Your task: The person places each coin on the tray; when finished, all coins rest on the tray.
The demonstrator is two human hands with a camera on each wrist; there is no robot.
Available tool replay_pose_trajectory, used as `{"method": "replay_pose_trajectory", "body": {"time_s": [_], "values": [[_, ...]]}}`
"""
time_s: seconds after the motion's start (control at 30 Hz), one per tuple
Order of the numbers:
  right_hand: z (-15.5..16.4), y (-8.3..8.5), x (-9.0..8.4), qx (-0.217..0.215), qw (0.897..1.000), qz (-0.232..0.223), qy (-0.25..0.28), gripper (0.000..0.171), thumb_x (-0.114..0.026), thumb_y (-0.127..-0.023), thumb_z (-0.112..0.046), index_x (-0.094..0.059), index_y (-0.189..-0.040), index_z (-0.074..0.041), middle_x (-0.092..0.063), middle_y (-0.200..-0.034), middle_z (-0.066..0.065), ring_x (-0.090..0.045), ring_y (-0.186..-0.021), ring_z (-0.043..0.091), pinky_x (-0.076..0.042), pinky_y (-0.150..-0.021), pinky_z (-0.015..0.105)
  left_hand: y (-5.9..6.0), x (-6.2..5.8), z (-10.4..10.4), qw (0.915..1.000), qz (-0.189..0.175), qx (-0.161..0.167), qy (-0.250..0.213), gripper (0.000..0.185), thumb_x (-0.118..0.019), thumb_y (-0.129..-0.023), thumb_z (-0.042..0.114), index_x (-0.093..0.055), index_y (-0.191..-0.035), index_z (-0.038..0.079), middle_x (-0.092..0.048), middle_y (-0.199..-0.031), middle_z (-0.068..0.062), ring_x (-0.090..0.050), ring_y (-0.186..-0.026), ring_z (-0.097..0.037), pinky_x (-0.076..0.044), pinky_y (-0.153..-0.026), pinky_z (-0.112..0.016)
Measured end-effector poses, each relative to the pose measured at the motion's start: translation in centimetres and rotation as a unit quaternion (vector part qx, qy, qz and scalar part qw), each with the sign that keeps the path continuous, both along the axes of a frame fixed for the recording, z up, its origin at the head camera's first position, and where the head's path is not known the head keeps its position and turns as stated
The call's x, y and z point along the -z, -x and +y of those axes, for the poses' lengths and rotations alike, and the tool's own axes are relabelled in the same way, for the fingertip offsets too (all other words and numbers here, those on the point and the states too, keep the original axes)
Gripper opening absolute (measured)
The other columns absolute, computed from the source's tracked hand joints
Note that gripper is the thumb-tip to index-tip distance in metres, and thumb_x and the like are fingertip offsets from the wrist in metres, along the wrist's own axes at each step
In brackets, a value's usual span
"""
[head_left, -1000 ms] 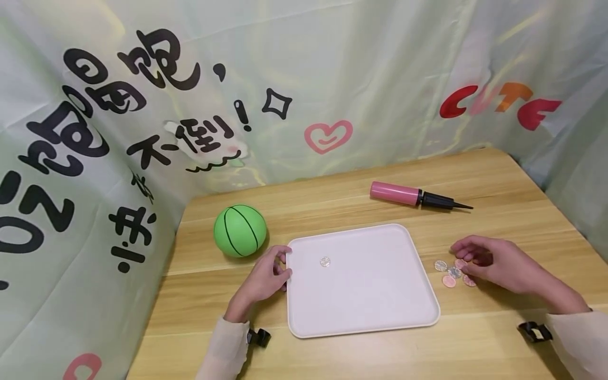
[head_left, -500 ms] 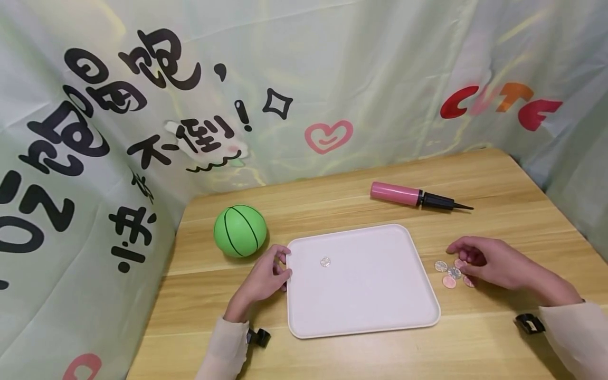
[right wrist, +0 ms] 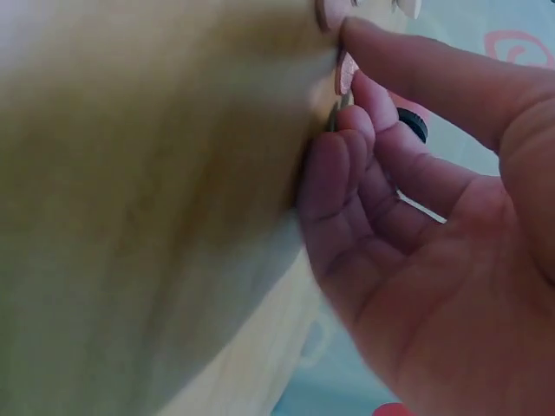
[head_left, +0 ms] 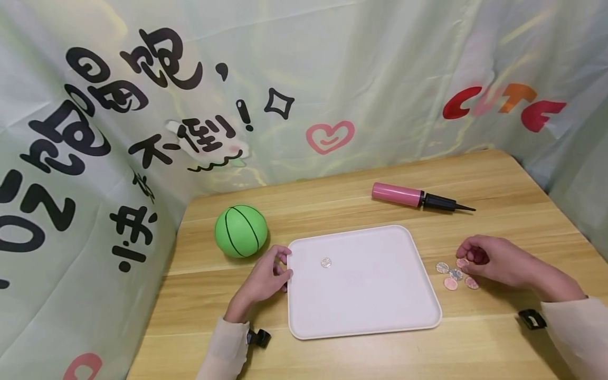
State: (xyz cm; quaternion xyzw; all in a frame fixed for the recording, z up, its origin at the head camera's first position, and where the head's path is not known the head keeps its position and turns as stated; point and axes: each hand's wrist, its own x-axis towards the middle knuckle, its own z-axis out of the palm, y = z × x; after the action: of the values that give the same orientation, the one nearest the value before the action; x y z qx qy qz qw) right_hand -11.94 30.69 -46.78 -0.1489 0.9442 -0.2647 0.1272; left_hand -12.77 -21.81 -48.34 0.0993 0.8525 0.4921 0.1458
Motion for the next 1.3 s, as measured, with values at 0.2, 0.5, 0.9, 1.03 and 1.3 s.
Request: {"method": "replay_pose_trajectory", "body": {"time_s": [0.2, 0.5, 0.9, 1.03, 1.3], "values": [[0.31, 0.14, 0.05, 0.001, 1.0, 0.001, 0.002, 0.021, -0.081, -0.087, -0.019, -0.063, -0.093, -0.011, -0.051, -0.078, -0.004, -0.04, -0.068, -0.002, -0.035, -0.057, 0.02, 0.1, 0.05, -0.12, 1.0, 0.001, 0.006, 0.005, 0.043, -0.067, -0.092, -0.003, -0.051, -0.131, 0.004, -0.051, -0.113, -0.019, -0.063, -0.064, -0.02, -0.062, -0.053, -0.037], [0.31, 0.01, 0.05, -0.004, 1.0, 0.001, -0.003, 0.018, -0.077, -0.091, -0.021, -0.063, -0.094, -0.01, -0.05, -0.078, -0.004, -0.04, -0.068, -0.001, -0.034, -0.057, 0.02, 0.12, 0.17, -0.37, 0.9997, 0.012, 0.019, 0.009, 0.043, -0.065, -0.093, -0.002, -0.049, -0.132, 0.003, -0.049, -0.112, -0.017, -0.062, -0.062, -0.014, -0.063, -0.052, -0.034], [0.62, -0.25, 0.55, -0.002, 0.999, 0.032, 0.011, 0.022, -0.08, -0.088, -0.015, -0.059, -0.083, -0.016, -0.055, -0.079, -0.007, -0.042, -0.07, -0.003, -0.037, -0.058, 0.018, 0.14, 0.12, -0.17, 0.9998, 0.002, 0.012, 0.017, 0.045, -0.066, -0.092, -0.003, -0.05, -0.134, 0.005, -0.05, -0.113, -0.017, -0.062, -0.062, -0.017, -0.063, -0.053, -0.032], [0.63, -0.39, 0.49, 0.017, 0.999, 0.044, 0.028, 0.028, -0.082, -0.085, -0.015, -0.054, -0.085, -0.015, -0.053, -0.078, -0.005, -0.042, -0.069, -0.002, -0.035, -0.056, 0.019, 0.08, 0.11, -0.05, 0.9999, 0.002, 0.01, 0.009, 0.045, -0.067, -0.092, -0.003, -0.051, -0.134, 0.005, -0.05, -0.113, -0.018, -0.062, -0.062, -0.019, -0.062, -0.053, -0.034], [0.44, -0.4, 0.3, 0.005, 0.999, 0.044, 0.032, 0.026, -0.081, -0.084, -0.007, -0.056, -0.087, -0.015, -0.059, -0.079, -0.007, -0.049, -0.071, -0.003, -0.045, -0.058, 0.019, 0.1, 0.16, -0.03, 0.9999, 0.005, 0.01, 0.003, 0.045, -0.067, -0.092, -0.004, -0.052, -0.133, 0.004, -0.05, -0.113, -0.019, -0.062, -0.062, -0.019, -0.062, -0.052, -0.035]]}}
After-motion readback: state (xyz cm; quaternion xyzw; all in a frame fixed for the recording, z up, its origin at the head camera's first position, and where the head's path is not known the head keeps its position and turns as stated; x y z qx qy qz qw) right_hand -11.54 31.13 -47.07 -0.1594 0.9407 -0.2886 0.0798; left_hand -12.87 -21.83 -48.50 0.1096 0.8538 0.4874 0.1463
